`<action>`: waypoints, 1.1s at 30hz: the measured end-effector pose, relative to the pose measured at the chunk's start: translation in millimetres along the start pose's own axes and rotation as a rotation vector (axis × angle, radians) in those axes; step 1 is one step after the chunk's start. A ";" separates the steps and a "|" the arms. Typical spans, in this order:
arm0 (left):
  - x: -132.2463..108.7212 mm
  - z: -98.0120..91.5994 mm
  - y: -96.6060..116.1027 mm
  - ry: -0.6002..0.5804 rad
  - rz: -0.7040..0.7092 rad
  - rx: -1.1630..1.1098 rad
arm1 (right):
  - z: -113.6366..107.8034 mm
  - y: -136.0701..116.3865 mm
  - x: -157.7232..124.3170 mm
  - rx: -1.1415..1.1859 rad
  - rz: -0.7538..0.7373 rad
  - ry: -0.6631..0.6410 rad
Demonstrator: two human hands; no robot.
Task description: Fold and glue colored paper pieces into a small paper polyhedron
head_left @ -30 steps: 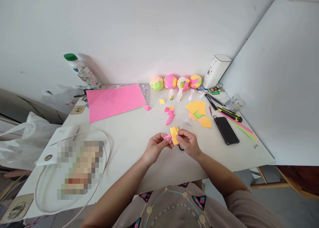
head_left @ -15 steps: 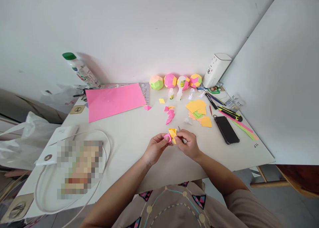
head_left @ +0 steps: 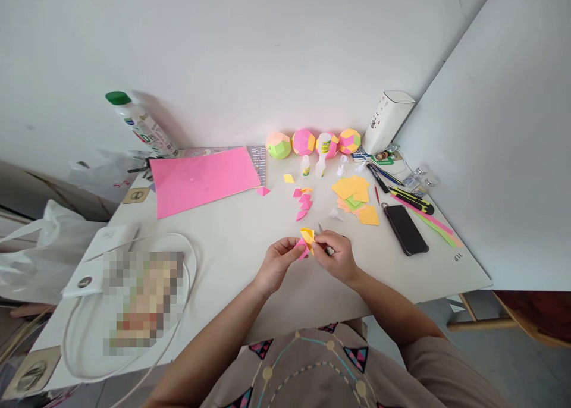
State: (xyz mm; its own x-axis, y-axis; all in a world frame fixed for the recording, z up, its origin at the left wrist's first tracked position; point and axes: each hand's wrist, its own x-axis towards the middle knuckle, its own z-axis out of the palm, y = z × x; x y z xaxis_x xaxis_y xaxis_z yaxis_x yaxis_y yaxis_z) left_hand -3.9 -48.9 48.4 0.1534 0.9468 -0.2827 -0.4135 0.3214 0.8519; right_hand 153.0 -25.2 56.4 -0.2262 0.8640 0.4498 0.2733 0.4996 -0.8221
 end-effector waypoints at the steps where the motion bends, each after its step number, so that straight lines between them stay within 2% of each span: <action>1: -0.1 0.0 0.4 0.012 0.012 0.023 | 0.0 0.0 -0.1 0.001 0.002 -0.003; 7: 1.0 -3.2 -2.0 0.007 0.039 0.081 | -1.5 -0.7 0.5 0.049 0.031 -0.024; 15: 1.3 -5.0 -0.9 -0.023 -0.029 -0.012 | -6.4 -2.8 2.0 0.142 0.206 -0.039; 22: 1.6 -3.7 -0.1 -0.034 -0.030 -0.052 | -2.4 -1.1 0.6 -0.016 -0.006 0.013; 28: 2.2 -1.8 0.1 -0.010 -0.029 -0.064 | 1.3 4.1 -2.0 -0.042 -0.024 -0.021; 33: 2.8 -4.2 0.3 -0.009 -0.017 -0.092 | -6.3 -0.6 1.9 0.093 0.025 -0.098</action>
State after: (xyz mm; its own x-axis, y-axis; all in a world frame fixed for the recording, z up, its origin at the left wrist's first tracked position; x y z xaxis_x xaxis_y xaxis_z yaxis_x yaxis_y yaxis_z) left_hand -7.3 -46.1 46.0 0.1690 0.9413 -0.2923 -0.4910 0.3375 0.8031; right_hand 158.3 -23.5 60.0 -0.3119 0.8636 0.3961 0.1930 0.4658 -0.8636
